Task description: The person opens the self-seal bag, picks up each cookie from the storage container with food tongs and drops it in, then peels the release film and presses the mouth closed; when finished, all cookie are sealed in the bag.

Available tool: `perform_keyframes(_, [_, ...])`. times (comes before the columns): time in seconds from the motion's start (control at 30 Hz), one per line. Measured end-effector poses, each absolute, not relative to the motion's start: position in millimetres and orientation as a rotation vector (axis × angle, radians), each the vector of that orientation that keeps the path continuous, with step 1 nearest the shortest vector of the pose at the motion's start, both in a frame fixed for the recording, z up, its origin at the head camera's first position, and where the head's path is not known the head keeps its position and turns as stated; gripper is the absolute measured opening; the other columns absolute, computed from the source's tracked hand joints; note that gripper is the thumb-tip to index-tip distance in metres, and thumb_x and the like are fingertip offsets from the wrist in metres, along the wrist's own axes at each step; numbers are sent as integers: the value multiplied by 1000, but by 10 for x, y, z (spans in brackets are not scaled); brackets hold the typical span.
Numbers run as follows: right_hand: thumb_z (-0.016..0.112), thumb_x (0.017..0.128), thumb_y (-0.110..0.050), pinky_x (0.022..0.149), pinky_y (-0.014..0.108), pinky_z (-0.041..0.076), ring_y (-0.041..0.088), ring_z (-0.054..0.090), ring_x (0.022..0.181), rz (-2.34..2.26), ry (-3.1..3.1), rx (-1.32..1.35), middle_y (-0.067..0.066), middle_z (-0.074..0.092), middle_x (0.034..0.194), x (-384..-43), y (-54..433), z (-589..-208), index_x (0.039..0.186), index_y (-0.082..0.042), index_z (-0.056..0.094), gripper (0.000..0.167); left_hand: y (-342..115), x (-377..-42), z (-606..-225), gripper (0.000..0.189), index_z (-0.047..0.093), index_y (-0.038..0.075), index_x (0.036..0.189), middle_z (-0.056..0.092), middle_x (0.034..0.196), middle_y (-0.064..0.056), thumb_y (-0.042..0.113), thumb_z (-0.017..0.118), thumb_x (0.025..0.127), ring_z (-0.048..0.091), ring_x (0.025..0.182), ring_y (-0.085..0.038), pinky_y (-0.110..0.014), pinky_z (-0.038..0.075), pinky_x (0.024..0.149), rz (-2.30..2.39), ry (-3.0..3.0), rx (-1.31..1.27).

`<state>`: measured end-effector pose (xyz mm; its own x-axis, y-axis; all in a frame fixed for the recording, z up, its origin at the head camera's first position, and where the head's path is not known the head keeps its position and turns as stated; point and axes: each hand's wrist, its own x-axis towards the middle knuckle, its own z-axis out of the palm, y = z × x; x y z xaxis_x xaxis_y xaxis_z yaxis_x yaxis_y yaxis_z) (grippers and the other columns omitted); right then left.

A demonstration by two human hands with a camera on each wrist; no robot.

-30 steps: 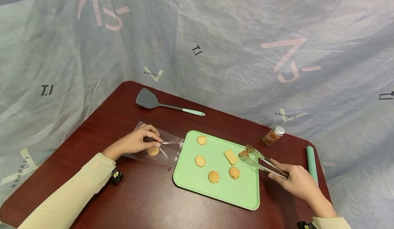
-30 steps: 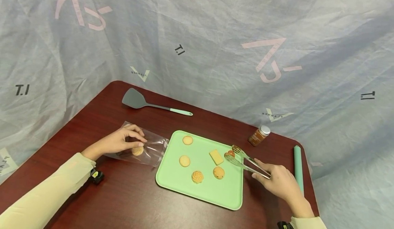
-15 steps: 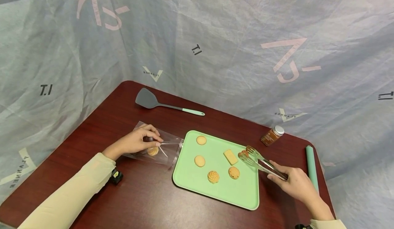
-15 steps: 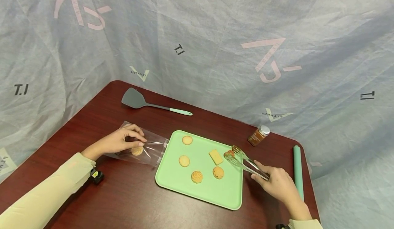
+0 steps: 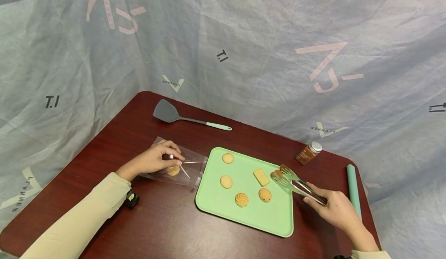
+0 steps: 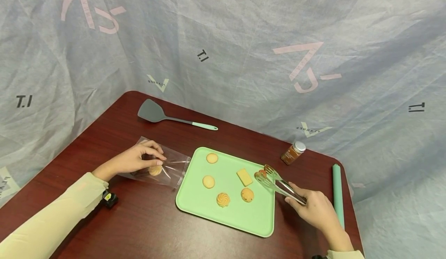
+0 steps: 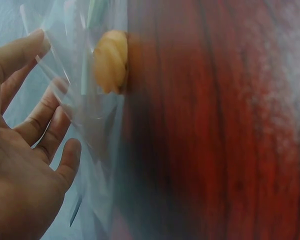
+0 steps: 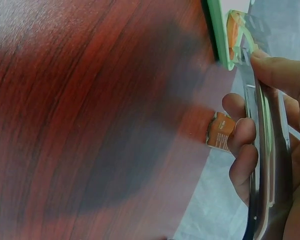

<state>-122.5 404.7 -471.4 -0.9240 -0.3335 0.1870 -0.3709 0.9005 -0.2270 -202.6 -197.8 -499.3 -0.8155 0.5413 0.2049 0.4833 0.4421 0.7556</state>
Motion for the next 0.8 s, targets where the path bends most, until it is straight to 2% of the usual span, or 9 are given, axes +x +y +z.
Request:
perform_keyframes(0.17, [84,85,-38,55,30,39,5,45,60,406,-2913,542,-23,53,61,-1210,4036,-4707,128,-12,73,51,-1975,-2028,-4996,17,81,17,107,62,112,2,20,80,90,50,112,-24,-50,44,86,1324,2623,933])
perform_keyframes(0.33, [84,86,-38,54,28,35,4,39,56,428,-2911,561,-24,41,52,-1190,4012,-4692,129,-13,72,51,-1974,-2027,-4999,17,81,16,107,62,112,2,19,81,90,51,112,-23,-49,44,88,1337,2608,932])
perform_keyframes(0.4, [84,86,-37,55,27,36,3,41,57,434,-2903,570,-25,44,53,-1188,3995,-4684,130,-14,72,51,-1975,-2026,-4998,17,81,16,107,62,112,1,18,81,90,52,111,-23,-49,44,88,1345,2602,933])
perform_keyframes(0.5, [84,86,-38,54,28,38,3,45,59,460,-2898,579,-22,56,62,-1194,3956,-4666,131,-16,72,51,-1976,-2026,-4993,18,81,14,107,62,112,1,17,81,90,52,111,-23,-50,44,89,1356,2595,948])
perform_keyframes(0.6, [83,87,-38,54,27,39,3,46,59,493,-2902,585,-21,60,66,-1206,3888,-4653,131,-19,72,50,-1973,-2025,-4986,18,81,13,108,62,112,0,16,81,90,53,110,-23,-51,45,88,1359,2595,969])
perform_keyframes(0.8, [84,86,-36,49,24,32,-1,35,51,559,-2883,631,-23,39,52,-1268,3674,-4654,130,-17,72,49,-1963,-2014,-4973,17,81,13,107,62,112,-1,17,80,90,53,110,-23,-51,46,86,1355,2602,971])
